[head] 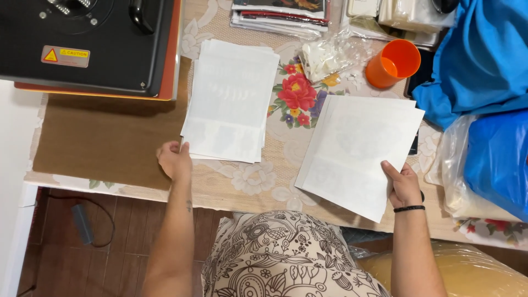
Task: The person seals white envelopes by applying small pieces of tape to the top flap and pressing it closed. They handle several envelopes one at a time, folding the flap and smoothing it down on a table with a floral tablecloth.
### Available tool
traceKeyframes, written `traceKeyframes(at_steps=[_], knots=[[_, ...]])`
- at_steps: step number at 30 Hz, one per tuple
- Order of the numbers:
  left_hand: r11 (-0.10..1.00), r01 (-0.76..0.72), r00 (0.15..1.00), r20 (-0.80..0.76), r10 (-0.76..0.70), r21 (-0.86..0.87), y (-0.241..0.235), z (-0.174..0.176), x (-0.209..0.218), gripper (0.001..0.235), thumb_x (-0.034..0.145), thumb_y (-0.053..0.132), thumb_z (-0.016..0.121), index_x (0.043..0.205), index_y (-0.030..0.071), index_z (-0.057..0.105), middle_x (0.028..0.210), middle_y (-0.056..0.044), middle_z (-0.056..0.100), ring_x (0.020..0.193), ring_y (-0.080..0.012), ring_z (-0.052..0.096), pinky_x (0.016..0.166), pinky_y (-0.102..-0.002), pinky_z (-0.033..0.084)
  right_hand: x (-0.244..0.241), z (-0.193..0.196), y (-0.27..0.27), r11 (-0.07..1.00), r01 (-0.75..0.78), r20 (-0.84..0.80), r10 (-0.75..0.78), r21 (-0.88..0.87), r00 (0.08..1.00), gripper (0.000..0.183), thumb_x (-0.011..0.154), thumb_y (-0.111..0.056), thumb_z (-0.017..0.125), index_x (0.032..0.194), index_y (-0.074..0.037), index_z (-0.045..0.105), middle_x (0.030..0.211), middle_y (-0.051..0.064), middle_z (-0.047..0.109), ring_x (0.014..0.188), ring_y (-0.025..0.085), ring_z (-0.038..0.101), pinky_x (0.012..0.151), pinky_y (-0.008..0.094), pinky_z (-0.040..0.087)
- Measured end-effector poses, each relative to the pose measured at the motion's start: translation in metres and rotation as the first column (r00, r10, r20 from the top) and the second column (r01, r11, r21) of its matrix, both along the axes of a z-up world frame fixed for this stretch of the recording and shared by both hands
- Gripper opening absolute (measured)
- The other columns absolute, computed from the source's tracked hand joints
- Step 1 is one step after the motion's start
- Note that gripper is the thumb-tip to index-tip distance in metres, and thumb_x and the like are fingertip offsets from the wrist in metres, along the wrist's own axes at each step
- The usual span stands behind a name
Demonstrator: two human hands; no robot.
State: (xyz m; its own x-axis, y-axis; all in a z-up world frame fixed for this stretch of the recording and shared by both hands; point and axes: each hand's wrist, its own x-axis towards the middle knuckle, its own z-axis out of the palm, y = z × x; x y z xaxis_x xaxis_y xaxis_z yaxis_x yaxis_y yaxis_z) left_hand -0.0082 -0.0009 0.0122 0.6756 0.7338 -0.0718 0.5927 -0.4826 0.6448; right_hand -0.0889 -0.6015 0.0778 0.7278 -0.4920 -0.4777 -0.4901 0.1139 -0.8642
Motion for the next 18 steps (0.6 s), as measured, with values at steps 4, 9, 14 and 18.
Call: traceKeyframes(at_steps=[4, 9, 14, 18], knots=[[0.956, 0.247, 0.842, 0.452, -0.293, 0.158, -0.106, 0.075, -0.015, 0.003, 0.099, 0.009, 0.069, 0.101, 0.011, 0.069, 0.086, -0.007, 0.057, 0.074, -0.0229, 0.057, 0.068, -0.033, 0.045, 0.002, 0.042, 0.026, 0.997, -0.007, 0.055, 0.003, 0.072, 0.998, 0.029, 0.094, -0.018, 0.077, 0.117, -0.010, 0.062, 0.101, 0.005, 0.071, 0.089, 0.022, 0.072, 0.081, 0.036, 0.061], [0.398, 0.531, 0.812, 0.317, -0.490, -0.748, -0.210, 0.066, 0.008, 0.063, 0.101, 0.052, 0.062, 0.142, 0.007, 0.047, 0.137, -0.024, 0.055, 0.130, -0.0402, 0.052, 0.109, -0.055, 0.041, 0.001, 0.065, 0.047, 0.975, -0.042, 0.133, 0.013, 0.219, 0.991, 0.025, 0.094, -0.016, 0.072, 0.117, -0.013, 0.061, 0.101, 0.005, 0.072, 0.088, 0.024, 0.073, 0.081, 0.039, 0.062], [-0.015, 0.356, 0.820, 0.320, -0.475, -0.934, -0.238, 0.110, 0.024, 0.051, 0.094, 0.044, 0.068, 0.132, 0.011, 0.057, 0.135, -0.013, 0.056, 0.126, -0.0257, 0.046, 0.107, -0.048, 0.029, 0.000, 0.070, 0.066, 0.975, -0.103, 0.174, 0.068, 0.199, 0.982, 0.027, 0.090, -0.011, 0.074, 0.114, -0.010, 0.060, 0.095, 0.005, 0.072, 0.084, 0.021, 0.073, 0.078, 0.035, 0.062], [-0.041, 0.444, 0.827, 0.427, -0.366, -0.895, -0.241, 0.107, 0.029, 0.021, 0.091, 0.013, 0.075, 0.110, 0.009, 0.066, 0.101, -0.007, 0.076, 0.090, -0.0154, 0.074, 0.082, -0.030, 0.059, -0.003, 0.056, 0.066, 0.987, -0.129, 0.198, 0.107, 0.098, 0.974, 0.032, 0.086, -0.010, 0.079, 0.113, -0.007, 0.062, 0.087, 0.003, 0.071, 0.077, 0.016, 0.072, 0.071, 0.031, 0.061]])
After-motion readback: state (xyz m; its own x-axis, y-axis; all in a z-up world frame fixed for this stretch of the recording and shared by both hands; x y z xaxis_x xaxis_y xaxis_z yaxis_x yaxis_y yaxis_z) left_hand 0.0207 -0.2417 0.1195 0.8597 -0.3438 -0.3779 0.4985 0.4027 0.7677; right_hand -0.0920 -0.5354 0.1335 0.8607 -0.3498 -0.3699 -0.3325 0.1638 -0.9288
